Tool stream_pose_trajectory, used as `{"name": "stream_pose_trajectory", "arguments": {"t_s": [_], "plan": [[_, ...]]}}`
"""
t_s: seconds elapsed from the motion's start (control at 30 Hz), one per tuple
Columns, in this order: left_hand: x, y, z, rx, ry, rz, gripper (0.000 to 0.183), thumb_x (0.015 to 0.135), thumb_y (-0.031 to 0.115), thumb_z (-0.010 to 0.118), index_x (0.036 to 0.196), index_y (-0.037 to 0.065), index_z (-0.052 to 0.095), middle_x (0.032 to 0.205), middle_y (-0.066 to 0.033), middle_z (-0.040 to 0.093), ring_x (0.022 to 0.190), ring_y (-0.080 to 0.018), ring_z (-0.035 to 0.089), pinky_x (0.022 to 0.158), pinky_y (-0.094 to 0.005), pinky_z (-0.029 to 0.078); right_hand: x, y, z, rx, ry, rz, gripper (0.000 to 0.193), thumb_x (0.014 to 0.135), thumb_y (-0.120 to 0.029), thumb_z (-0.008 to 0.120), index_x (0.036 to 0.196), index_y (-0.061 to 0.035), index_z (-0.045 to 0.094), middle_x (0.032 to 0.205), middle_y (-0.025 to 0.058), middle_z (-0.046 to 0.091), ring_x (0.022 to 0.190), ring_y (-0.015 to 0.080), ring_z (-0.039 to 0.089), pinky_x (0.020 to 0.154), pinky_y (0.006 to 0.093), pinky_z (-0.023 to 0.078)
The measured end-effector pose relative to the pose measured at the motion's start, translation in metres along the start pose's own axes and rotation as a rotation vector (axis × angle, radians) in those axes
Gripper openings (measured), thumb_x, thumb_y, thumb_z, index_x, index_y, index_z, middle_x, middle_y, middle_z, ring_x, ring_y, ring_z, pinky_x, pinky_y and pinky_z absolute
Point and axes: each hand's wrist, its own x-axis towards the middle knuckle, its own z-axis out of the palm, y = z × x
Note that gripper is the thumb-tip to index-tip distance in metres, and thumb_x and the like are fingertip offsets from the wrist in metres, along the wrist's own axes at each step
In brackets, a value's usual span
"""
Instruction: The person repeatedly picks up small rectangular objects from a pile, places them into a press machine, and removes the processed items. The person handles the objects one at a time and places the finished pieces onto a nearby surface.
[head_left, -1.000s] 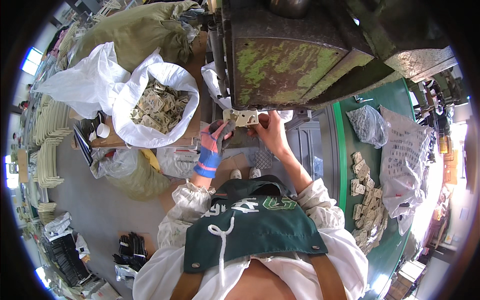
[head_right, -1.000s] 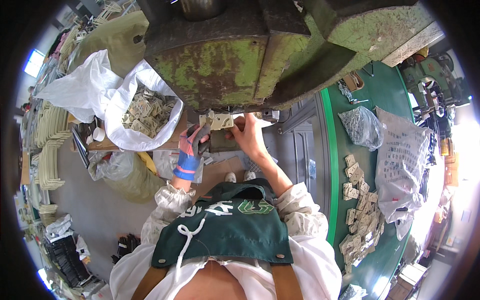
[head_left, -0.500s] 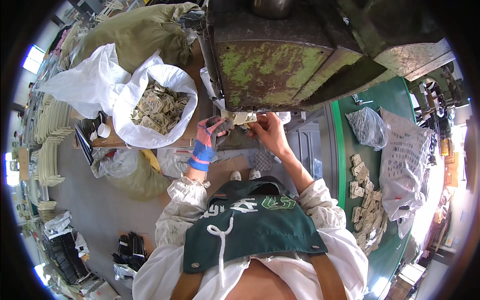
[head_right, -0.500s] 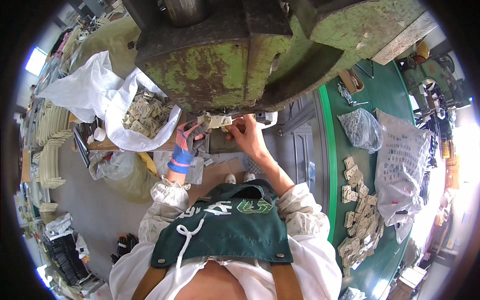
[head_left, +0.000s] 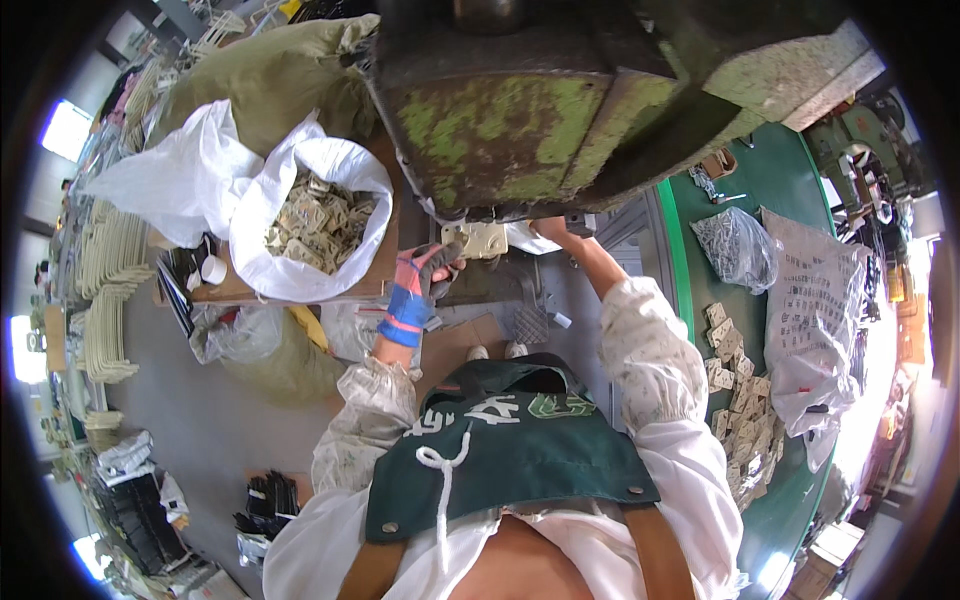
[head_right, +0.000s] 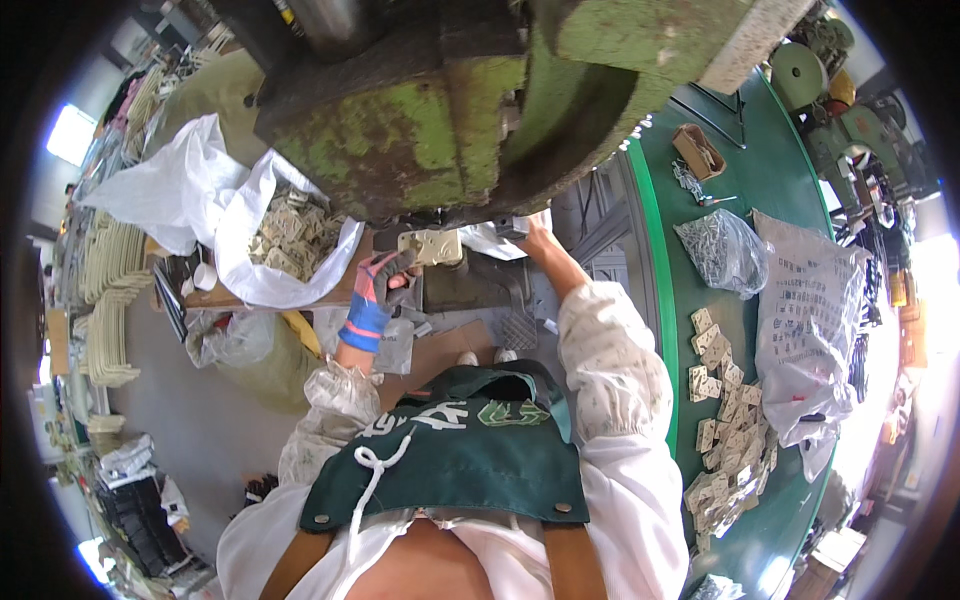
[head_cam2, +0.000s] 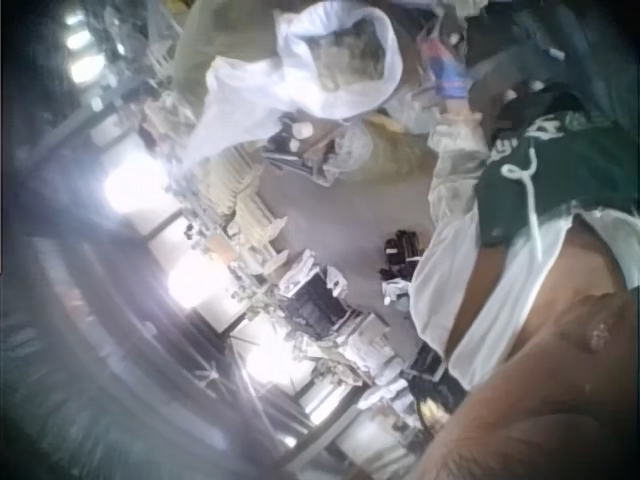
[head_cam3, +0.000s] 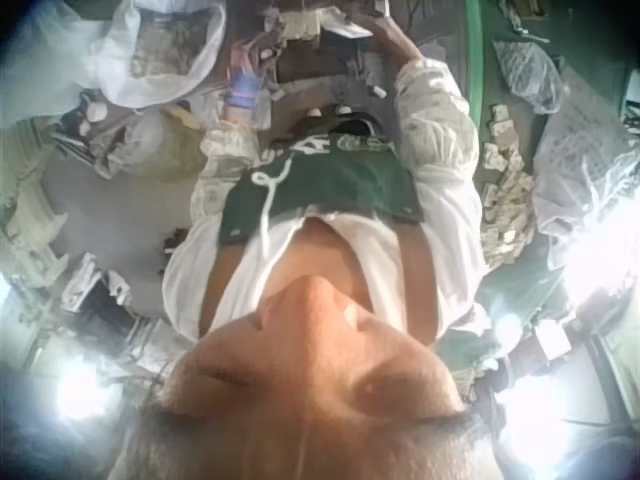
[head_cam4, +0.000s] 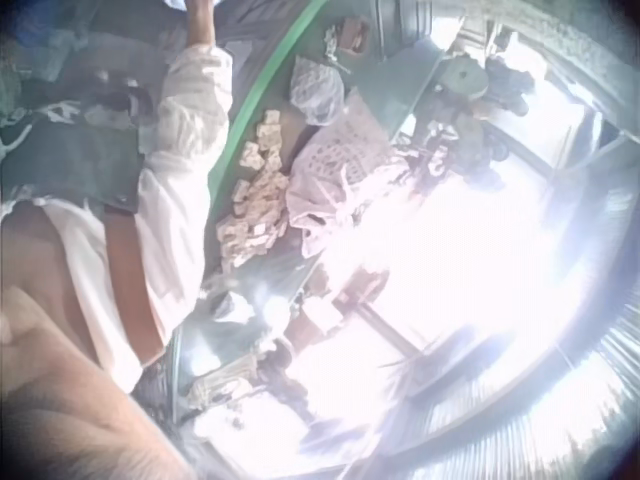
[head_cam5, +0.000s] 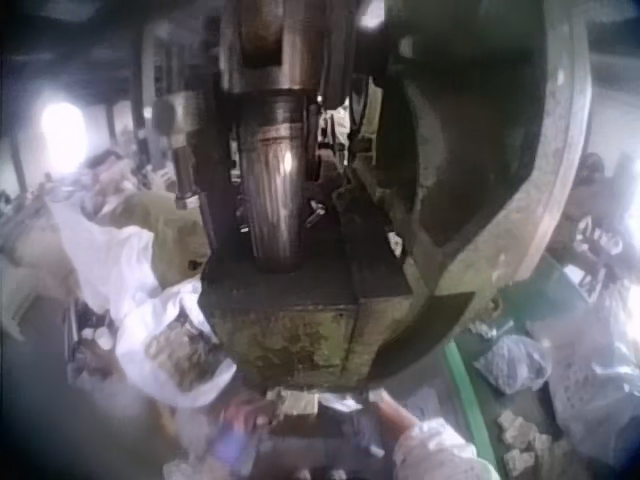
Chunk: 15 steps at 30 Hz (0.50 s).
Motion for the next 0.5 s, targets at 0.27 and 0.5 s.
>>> {"name": "stream_pose_trajectory", "arguments": {"t_s": [0.27, 0.5], "plan": [[-0.012, 0.005, -0.009, -0.175, 0.007, -0.129, 0.02, 0.08, 0.019, 0.065, 0.083, 0.0, 0.068, 0.071, -0.0039, 0.064, 0.051, 0.0004, 0.045, 0.042, -0.0179, 0.029, 0.034, -0.054, -0.081, 0.215, -0.221, 0.136, 0.026, 0.075, -0.013, 0.063, 0.095, 0.0025, 0.062, 0.083, 0.0161, 0.064, 0.077, 0.0313, 0.062, 0.07, 0.0394, 0.051], [-0.007, 0.009, -0.01, -0.178, -0.042, -0.398, 0.019, 0.076, -0.007, 0.05, 0.092, -0.005, 0.061, 0.075, -0.006, 0.064, 0.055, -0.0034, 0.044, 0.049, -0.0199, 0.036, 0.033, -0.07, -0.149, 0.827, -0.128, 0.553, 0.019, 0.072, -0.008, 0.069, 0.079, 0.0096, 0.067, 0.068, 0.0129, 0.067, 0.056, 0.0135, 0.062, 0.053, 0.0275, 0.052]]}}
